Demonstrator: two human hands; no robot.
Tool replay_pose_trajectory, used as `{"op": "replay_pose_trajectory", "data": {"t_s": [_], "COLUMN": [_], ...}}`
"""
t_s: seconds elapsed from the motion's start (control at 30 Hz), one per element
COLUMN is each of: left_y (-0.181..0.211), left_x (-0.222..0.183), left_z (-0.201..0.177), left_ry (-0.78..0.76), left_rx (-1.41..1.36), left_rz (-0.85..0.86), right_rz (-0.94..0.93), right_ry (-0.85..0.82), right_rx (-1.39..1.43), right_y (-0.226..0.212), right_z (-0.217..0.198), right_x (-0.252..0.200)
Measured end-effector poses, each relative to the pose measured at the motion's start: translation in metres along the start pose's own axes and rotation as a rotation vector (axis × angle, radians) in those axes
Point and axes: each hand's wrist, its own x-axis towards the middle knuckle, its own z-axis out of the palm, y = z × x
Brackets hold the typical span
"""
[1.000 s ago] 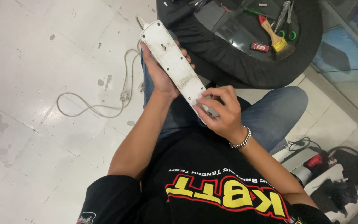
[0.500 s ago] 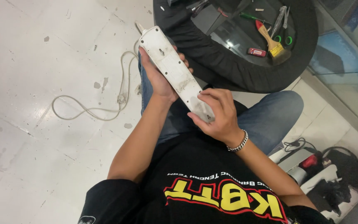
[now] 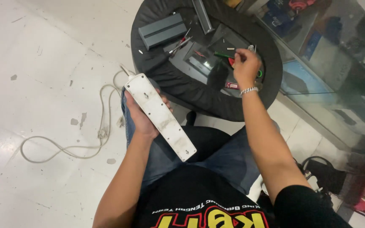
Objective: Inspecting and repairing the internal wiring of a power strip
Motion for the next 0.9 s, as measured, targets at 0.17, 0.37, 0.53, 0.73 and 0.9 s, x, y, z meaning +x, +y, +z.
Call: {"op": "replay_pose_trajectory", "data": {"t_s": [0.17, 0.37, 0.53, 0.73, 0.9], "left_y": [0.009, 0.015, 0.018, 0.022, 0.023], "left_x": [0.008, 0.011, 0.011, 0.008, 0.007], "left_z": [-0.009, -0.007, -0.005, -0.004, -0.005], "left_ry": [-0.15, -0.241, -0.191, -0.152, -0.118], "left_rx": [-0.094, -0.145, -0.132, -0.154, -0.211], "left_rz": [-0.036, -0.078, -0.08, -0.087, -0.127], "right_rz": [0.017, -0.09, -0.187, 0.007, -0.029], "right_ry": [-0.162, -0.411, -0.42, -0.244, -0.281], "right_rx": [-0.122, -0.224, -0.241, 0.004, 0.074], "right_y": [0.032, 0.03, 0.053, 0.092, 0.078], "right_z": [0.037, 0.053, 0.057, 0.055, 0.057], "right_x": [0.048, 0.061, 0.065, 0.073, 0.07]}}
